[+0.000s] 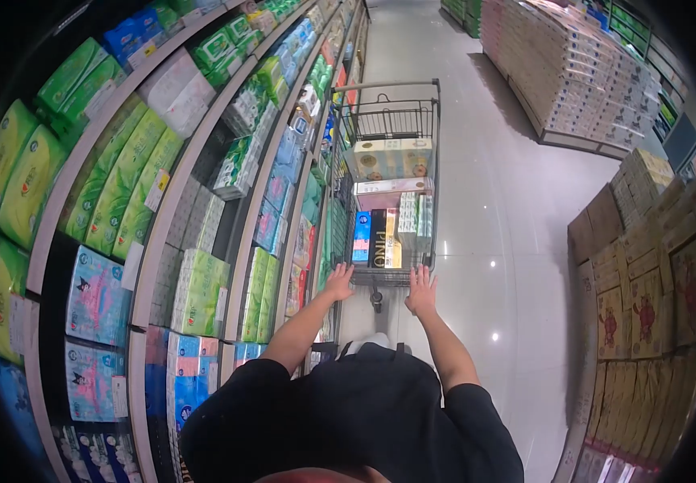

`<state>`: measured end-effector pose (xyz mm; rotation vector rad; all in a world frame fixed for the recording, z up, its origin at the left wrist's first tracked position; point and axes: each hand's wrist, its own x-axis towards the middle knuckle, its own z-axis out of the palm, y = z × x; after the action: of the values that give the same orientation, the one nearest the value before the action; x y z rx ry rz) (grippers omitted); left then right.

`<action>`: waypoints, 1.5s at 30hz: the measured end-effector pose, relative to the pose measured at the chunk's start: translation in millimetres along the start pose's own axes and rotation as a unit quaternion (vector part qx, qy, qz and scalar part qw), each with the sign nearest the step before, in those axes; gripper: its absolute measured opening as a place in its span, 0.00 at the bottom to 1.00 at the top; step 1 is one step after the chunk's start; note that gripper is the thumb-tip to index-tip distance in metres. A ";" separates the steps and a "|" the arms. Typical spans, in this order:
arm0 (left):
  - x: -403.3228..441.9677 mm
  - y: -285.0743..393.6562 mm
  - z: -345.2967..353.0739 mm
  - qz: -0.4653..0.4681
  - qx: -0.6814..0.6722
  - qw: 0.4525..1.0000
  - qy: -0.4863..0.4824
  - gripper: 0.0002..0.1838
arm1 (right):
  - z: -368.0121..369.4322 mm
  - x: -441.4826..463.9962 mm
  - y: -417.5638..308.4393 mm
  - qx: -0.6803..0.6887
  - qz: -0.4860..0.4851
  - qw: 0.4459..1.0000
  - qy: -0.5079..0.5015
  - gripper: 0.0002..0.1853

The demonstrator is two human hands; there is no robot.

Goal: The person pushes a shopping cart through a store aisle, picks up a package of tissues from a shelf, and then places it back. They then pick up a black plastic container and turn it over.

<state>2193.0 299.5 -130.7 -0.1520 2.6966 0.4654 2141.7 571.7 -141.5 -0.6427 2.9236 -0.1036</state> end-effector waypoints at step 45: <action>279.7 -37.7 -150.9 0.030 -0.098 0.986 0.133 0.39 | -66.3 328.0 53.9 0.226 0.011 0.974 -0.024 0.40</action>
<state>1888.4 201.6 -123.8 -0.2015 2.9172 0.7811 1814.7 484.6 -123.2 -0.5257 2.7124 -0.7149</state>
